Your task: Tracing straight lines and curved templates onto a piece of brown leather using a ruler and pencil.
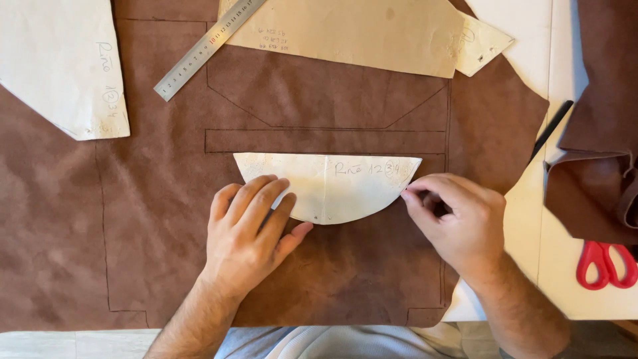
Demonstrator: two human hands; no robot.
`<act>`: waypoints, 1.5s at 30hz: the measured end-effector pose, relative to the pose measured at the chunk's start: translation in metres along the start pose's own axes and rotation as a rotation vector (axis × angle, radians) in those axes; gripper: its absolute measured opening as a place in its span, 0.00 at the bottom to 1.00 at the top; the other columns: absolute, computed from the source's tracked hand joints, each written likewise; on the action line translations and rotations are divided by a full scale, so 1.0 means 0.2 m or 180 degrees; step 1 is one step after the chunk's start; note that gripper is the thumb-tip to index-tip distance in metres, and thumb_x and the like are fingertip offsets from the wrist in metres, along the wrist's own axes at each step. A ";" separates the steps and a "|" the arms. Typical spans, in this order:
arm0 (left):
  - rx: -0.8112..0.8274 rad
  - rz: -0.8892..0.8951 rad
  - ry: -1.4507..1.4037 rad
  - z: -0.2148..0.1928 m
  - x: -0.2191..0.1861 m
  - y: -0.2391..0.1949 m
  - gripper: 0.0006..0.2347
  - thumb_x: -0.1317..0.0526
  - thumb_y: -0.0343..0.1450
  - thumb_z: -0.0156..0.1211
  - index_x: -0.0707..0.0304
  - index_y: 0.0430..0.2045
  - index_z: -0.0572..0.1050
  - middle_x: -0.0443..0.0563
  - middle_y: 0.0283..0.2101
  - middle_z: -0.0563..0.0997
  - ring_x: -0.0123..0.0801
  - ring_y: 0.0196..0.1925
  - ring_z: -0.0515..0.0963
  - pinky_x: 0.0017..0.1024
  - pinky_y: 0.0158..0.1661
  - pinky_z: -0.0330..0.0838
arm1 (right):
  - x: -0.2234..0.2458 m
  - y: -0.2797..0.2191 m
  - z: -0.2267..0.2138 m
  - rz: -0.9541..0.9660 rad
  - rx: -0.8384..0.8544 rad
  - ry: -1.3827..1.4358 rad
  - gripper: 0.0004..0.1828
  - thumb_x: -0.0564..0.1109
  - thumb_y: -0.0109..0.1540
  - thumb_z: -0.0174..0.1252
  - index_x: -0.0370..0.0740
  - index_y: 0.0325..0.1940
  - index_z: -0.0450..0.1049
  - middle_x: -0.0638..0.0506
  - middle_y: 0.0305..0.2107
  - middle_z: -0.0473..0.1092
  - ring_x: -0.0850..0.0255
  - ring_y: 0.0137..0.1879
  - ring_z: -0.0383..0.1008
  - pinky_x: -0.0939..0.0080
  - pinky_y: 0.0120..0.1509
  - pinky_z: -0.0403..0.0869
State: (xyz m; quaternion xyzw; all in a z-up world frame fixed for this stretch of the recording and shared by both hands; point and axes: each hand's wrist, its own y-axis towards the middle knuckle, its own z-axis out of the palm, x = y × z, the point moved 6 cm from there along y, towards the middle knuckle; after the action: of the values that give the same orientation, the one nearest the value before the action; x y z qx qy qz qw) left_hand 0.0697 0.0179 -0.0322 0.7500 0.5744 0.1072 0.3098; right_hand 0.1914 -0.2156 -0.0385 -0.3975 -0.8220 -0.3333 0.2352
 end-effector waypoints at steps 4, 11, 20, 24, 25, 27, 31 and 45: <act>-0.0023 0.0171 -0.0052 0.01 -0.01 0.02 0.11 0.57 0.74 0.60 0.68 0.32 0.82 0.59 0.41 0.83 0.50 0.46 0.84 0.42 0.45 0.74 | 0.01 -0.02 0.00 -0.0471 -0.0122 -0.0406 0.05 0.35 0.60 0.69 0.41 0.32 0.79 0.53 0.26 0.76 0.61 0.22 0.74 0.65 0.30 0.75; 0.0340 0.0069 0.0022 -0.01 -0.02 0.06 0.13 0.54 0.77 0.59 0.67 0.32 0.78 0.58 0.47 0.81 0.44 0.48 0.83 0.39 0.46 0.71 | 0.17 0.05 -0.01 -0.1108 0.0132 -0.0536 0.05 0.32 0.62 0.68 0.29 0.38 0.78 0.42 0.41 0.76 0.48 0.41 0.76 0.51 0.49 0.78; 0.1010 0.0199 -0.0412 0.06 -0.04 0.06 0.09 0.66 0.79 0.55 0.67 0.51 0.77 0.63 0.66 0.71 0.55 0.70 0.69 0.52 0.67 0.64 | 0.20 0.02 0.09 -0.1537 0.0715 -0.0573 0.02 0.36 0.63 0.67 0.37 0.36 0.79 0.45 0.52 0.77 0.44 0.62 0.76 0.46 0.60 0.70; 0.1054 0.0208 -0.0464 0.06 -0.04 0.06 0.09 0.66 0.79 0.53 0.70 0.50 0.77 0.64 0.66 0.71 0.56 0.70 0.69 0.53 0.67 0.64 | 0.19 0.02 0.10 -0.1515 0.0757 -0.0549 0.03 0.35 0.65 0.63 0.38 0.36 0.77 0.45 0.52 0.77 0.44 0.62 0.77 0.46 0.61 0.69; 0.1096 0.0216 -0.0477 0.07 -0.04 0.05 0.09 0.66 0.79 0.51 0.69 0.49 0.77 0.65 0.66 0.71 0.57 0.70 0.69 0.54 0.67 0.64 | 0.19 0.02 0.10 -0.1503 0.0751 -0.0533 0.03 0.35 0.64 0.63 0.38 0.36 0.77 0.45 0.52 0.77 0.43 0.62 0.76 0.46 0.61 0.69; 0.1116 0.0229 -0.0453 0.07 -0.04 0.05 0.09 0.66 0.79 0.52 0.69 0.49 0.77 0.65 0.66 0.71 0.56 0.70 0.69 0.53 0.67 0.64 | 0.19 0.02 0.10 -0.1466 0.0762 -0.0520 0.03 0.35 0.64 0.64 0.38 0.36 0.77 0.45 0.52 0.77 0.43 0.62 0.76 0.46 0.62 0.69; 0.1128 0.0206 -0.0455 0.07 -0.04 0.06 0.10 0.66 0.80 0.50 0.69 0.50 0.77 0.64 0.66 0.72 0.55 0.70 0.70 0.52 0.67 0.64 | 0.19 0.03 0.10 -0.1415 0.0756 -0.0512 0.04 0.36 0.64 0.64 0.38 0.35 0.78 0.45 0.52 0.77 0.45 0.62 0.77 0.47 0.62 0.70; 0.1151 0.0175 -0.0521 0.07 -0.03 0.06 0.10 0.66 0.79 0.50 0.68 0.50 0.77 0.63 0.65 0.73 0.53 0.70 0.70 0.51 0.67 0.64 | 0.19 0.05 0.10 -0.1358 0.0823 -0.0444 0.02 0.35 0.64 0.64 0.38 0.36 0.78 0.44 0.52 0.77 0.44 0.62 0.77 0.46 0.62 0.70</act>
State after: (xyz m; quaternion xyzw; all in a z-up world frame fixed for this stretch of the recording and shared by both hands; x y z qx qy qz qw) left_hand 0.0857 0.0056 -0.0354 0.8151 0.5366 -0.0506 0.2126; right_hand 0.1751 -0.1773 -0.0241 -0.2039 -0.9372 -0.2393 0.1511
